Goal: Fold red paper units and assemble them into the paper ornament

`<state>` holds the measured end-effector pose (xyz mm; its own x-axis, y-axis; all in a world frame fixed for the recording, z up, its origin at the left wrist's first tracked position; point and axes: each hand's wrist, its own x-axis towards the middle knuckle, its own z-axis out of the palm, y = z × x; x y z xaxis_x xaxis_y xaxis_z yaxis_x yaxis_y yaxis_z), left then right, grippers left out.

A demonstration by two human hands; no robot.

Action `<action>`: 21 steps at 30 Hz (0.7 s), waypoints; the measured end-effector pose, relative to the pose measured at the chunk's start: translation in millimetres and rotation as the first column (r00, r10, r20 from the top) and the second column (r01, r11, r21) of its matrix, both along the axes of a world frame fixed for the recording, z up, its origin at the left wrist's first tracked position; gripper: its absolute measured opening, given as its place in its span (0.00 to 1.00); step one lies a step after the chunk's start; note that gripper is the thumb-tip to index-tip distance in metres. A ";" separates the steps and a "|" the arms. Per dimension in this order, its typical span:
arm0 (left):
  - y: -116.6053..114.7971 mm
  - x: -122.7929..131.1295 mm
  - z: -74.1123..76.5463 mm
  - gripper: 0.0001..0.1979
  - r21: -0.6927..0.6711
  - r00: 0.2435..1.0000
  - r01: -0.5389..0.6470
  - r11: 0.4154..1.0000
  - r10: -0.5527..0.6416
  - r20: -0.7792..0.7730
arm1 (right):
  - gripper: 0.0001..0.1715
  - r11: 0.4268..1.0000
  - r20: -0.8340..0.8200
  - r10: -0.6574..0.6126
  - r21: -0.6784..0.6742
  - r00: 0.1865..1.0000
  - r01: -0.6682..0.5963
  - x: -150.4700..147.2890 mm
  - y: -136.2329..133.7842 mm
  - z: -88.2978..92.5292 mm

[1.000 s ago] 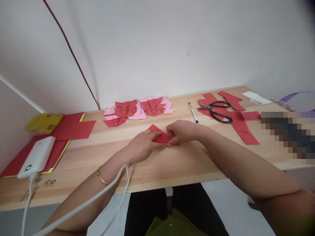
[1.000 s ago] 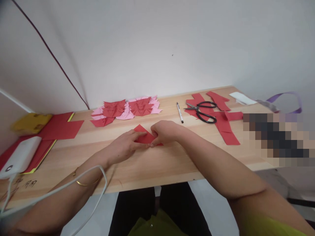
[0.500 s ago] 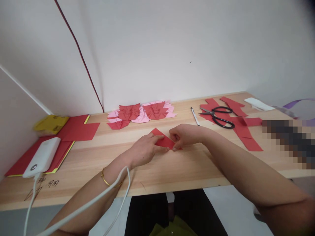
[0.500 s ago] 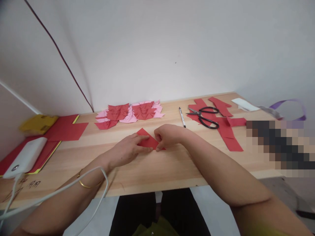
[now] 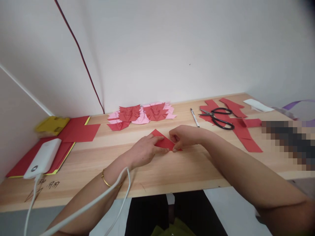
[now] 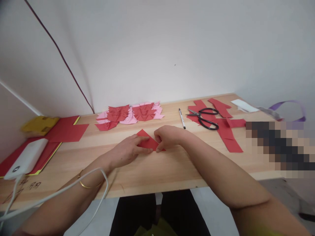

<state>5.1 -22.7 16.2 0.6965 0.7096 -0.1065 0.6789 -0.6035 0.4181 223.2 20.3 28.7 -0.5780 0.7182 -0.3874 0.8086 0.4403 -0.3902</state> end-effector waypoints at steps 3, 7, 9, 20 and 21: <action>0.1 0.2 -0.8 0.24 -0.016 0.999 -0.045 0.999 0.045 0.002 | 0.24 0.998 0.031 -0.025 0.055 0.999 0.023 -3.3 -1.1 -2.4; 0.3 0.8 -1.1 0.19 0.039 0.999 0.041 0.998 -0.040 -0.004 | 0.25 0.994 0.056 -0.065 0.095 0.996 0.060 -6.5 -2.6 -5.6; 0.9 0.3 -1.3 0.18 0.084 0.995 0.101 0.991 -0.099 -0.019 | 0.25 0.996 0.049 -0.062 0.069 0.997 0.059 -6.1 -2.4 -5.3; 3.3 -16.6 2.4 0.17 0.151 0.977 0.210 0.966 -0.202 -0.063 | 0.20 1.000 0.012 -0.023 -0.001 1.000 0.023 -2.0 -0.5 -0.5; 2.3 -17.9 5.0 0.16 0.139 0.980 0.199 0.970 -0.193 -0.055 | 0.20 1.000 0.011 -0.020 0.001 1.000 0.020 -1.9 -0.1 -1.1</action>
